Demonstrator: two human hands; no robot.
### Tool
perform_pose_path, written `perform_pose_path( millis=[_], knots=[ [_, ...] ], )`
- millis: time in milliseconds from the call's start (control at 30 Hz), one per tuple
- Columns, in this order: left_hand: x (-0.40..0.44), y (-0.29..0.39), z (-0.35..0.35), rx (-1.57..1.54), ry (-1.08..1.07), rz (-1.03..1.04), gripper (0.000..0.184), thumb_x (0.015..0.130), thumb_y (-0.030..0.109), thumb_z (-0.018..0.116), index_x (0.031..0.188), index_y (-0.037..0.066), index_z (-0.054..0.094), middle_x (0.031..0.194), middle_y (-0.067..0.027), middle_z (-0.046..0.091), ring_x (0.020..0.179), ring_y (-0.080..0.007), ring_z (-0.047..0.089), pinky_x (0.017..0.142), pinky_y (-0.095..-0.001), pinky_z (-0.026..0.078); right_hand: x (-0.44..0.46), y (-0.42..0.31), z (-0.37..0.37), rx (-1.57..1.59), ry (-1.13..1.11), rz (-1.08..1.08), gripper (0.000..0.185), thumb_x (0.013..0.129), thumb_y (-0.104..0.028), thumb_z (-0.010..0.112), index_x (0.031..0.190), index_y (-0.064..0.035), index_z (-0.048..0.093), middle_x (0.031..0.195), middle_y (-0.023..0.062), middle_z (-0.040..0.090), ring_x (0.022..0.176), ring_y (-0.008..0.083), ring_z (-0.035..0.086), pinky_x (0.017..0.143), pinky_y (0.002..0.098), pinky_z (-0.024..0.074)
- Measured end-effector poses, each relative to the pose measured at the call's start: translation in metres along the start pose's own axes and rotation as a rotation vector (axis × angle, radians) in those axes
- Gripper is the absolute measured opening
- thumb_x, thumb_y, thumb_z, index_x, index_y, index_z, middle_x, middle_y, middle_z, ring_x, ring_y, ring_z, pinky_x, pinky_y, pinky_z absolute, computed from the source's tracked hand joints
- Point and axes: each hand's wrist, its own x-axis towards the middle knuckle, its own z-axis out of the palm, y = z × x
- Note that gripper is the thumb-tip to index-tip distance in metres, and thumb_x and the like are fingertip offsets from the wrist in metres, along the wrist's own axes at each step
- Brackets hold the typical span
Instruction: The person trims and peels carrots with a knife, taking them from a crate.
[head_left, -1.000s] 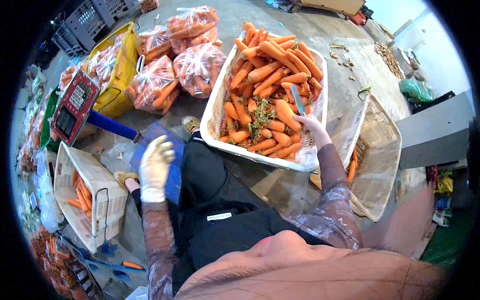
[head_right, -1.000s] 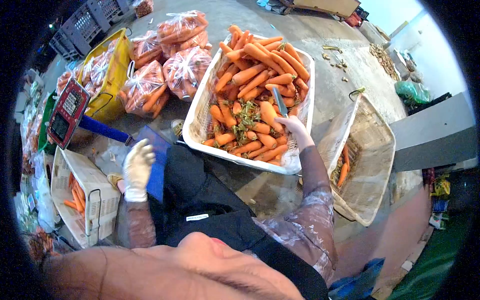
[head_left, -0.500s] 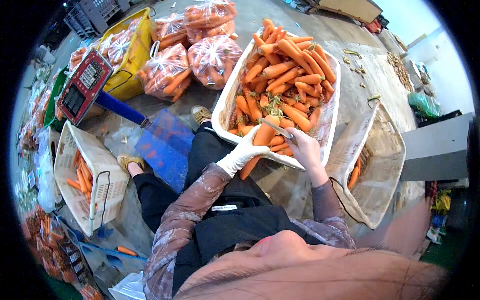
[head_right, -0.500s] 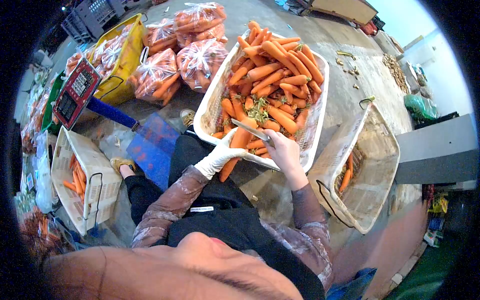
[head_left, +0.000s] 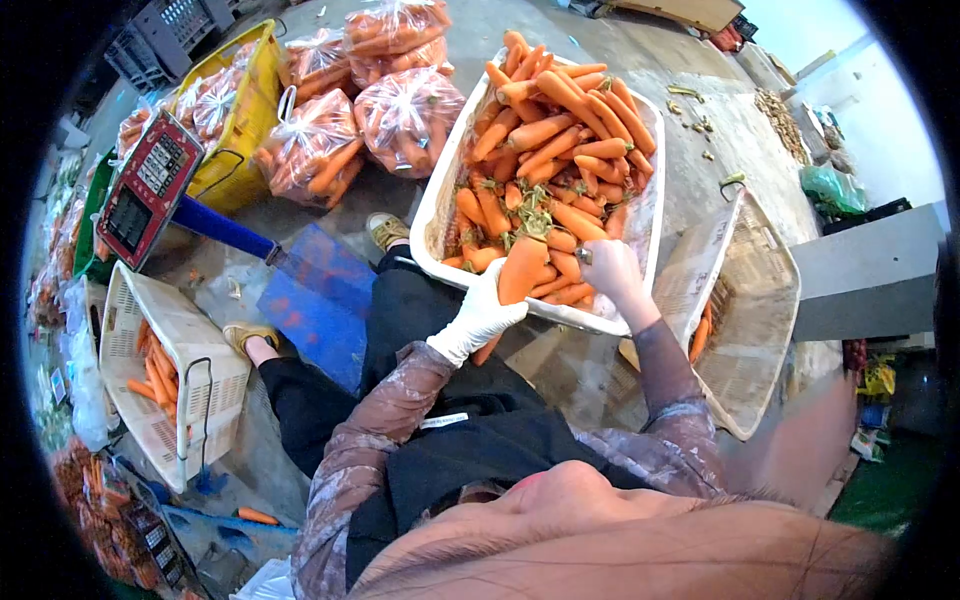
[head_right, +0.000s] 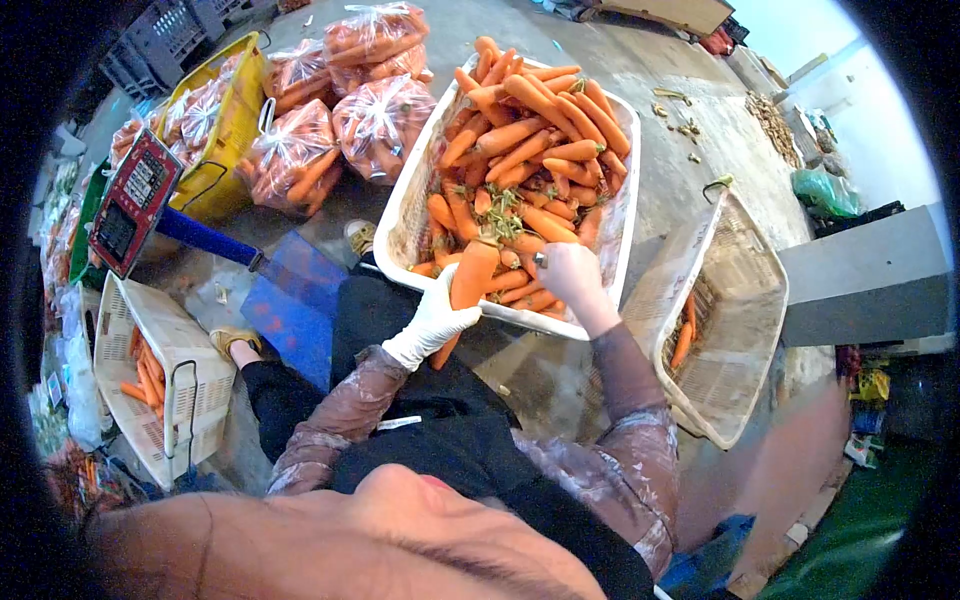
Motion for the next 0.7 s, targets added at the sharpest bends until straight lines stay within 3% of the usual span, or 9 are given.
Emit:
perform_pose_path(
  millis=[67, 133, 200, 267, 300, 333, 400, 533, 700],
  knots=[
    [-0.003, 0.009, 0.002, 0.007, -0.114, 0.125, 0.055, 0.070, 0.009, 0.066, 0.120, 0.002, 0.046, 0.108, -0.0110, 0.057, 0.100, -0.0178, 0.055, 0.088, -0.0308, 0.044, -0.001, 0.055, 0.034, -0.259, -0.267, 0.166, 0.015, 0.075, -0.020, 0.062, 0.075, -0.0061, 0.067, 0.066, 0.0186, 0.063, 0.068, 0.0351, 0.064, 0.061, 0.0443, 0.0503],
    [-0.010, 0.029, 0.008, 0.035, -0.113, 0.214, 0.058, 0.069, 0.008, 0.066, 0.123, 0.002, 0.044, 0.111, -0.0112, 0.056, 0.103, -0.0177, 0.054, 0.090, -0.0317, 0.042, -0.010, 0.074, 0.048, -0.218, -0.201, 0.183, 0.018, 0.077, -0.021, 0.062, 0.078, -0.0038, 0.068, 0.066, 0.0165, 0.064, 0.067, 0.0315, 0.065, 0.062, 0.0418, 0.0506],
    [-0.013, 0.020, 0.004, 0.118, -0.044, 0.161, 0.070, 0.071, 0.017, 0.063, 0.133, 0.001, 0.035, 0.118, -0.0168, 0.052, 0.112, -0.0276, 0.051, 0.098, -0.0348, 0.038, -0.018, 0.085, 0.051, -0.188, -0.198, 0.190, 0.021, 0.078, -0.022, 0.063, 0.081, -0.0015, 0.068, 0.065, 0.0145, 0.065, 0.065, 0.0279, 0.066, 0.062, 0.0394, 0.0508],
    [-0.016, 0.017, 0.004, 0.080, 0.022, 0.121, 0.071, 0.073, 0.022, 0.061, 0.133, -0.001, 0.032, 0.121, -0.0201, 0.050, 0.115, -0.0328, 0.049, 0.099, -0.0359, 0.037, -0.018, 0.072, 0.048, 0.349, -0.101, 0.297, 0.025, 0.081, -0.024, 0.065, 0.081, 0.0017, 0.067, 0.060, 0.0063, 0.062, 0.055, 0.0166, 0.061, 0.053, 0.0330, 0.0477],
    [-0.017, 0.027, 0.004, 0.126, 0.050, 0.073, 0.072, 0.071, 0.019, 0.065, 0.133, -0.002, 0.033, 0.123, -0.0212, 0.048, 0.115, -0.0330, 0.049, 0.099, -0.0361, 0.038, -0.021, 0.059, 0.045, 0.584, -0.140, 0.384, 0.022, 0.082, -0.023, 0.067, 0.077, -0.0026, 0.064, 0.056, -0.0007, 0.054, 0.048, 0.0072, 0.049, 0.044, 0.0260, 0.0392],
    [-0.016, 0.031, 0.004, 0.130, 0.050, 0.079, 0.072, 0.071, 0.019, 0.065, 0.133, -0.002, 0.033, 0.123, -0.0212, 0.048, 0.115, -0.0330, 0.049, 0.099, -0.0361, 0.038, -0.023, 0.032, 0.036, 0.774, -0.136, 0.471, 0.018, 0.083, -0.020, 0.067, 0.074, -0.0073, 0.059, 0.051, -0.0029, 0.048, 0.041, 0.0050, 0.042, 0.038, 0.0229, 0.0307],
    [-0.019, 0.033, 0.004, 0.306, 0.153, 0.190, 0.074, 0.067, 0.014, 0.071, 0.131, -0.002, 0.036, 0.122, -0.0220, 0.049, 0.113, -0.0330, 0.050, 0.098, -0.0371, 0.039, -0.026, 0.012, 0.037, 1.107, -0.213, 0.562, 0.020, 0.083, -0.019, 0.069, 0.070, -0.0068, 0.060, 0.054, -0.0071, 0.048, 0.046, 0.0036, 0.039, 0.042, 0.0233, 0.0306],
    [-0.023, 0.042, -0.001, 0.345, 0.191, 0.167, 0.069, 0.063, 0.011, 0.075, 0.123, -0.003, 0.044, 0.110, -0.0176, 0.053, 0.103, -0.0329, 0.053, 0.090, -0.0398, 0.042, -0.031, -0.013, 0.041, 1.176, -0.182, 0.455, 0.018, 0.084, -0.016, 0.068, 0.075, -0.0089, 0.055, 0.050, -0.0040, 0.046, 0.038, 0.0047, 0.038, 0.035, 0.0213, 0.0277],
    [-0.029, 0.043, -0.001, 0.518, 0.308, 0.217, 0.065, 0.063, 0.011, 0.072, 0.121, -0.003, 0.046, 0.102, -0.0182, 0.054, 0.097, -0.0359, 0.053, 0.086, -0.0411, 0.043, -0.022, -0.008, 0.054, 0.936, -0.128, 0.382, 0.012, 0.082, -0.011, 0.069, 0.076, -0.0028, 0.063, 0.058, -0.0075, 0.048, 0.052, 0.0009, 0.039, 0.047, 0.0190, 0.0300]
  ],
)
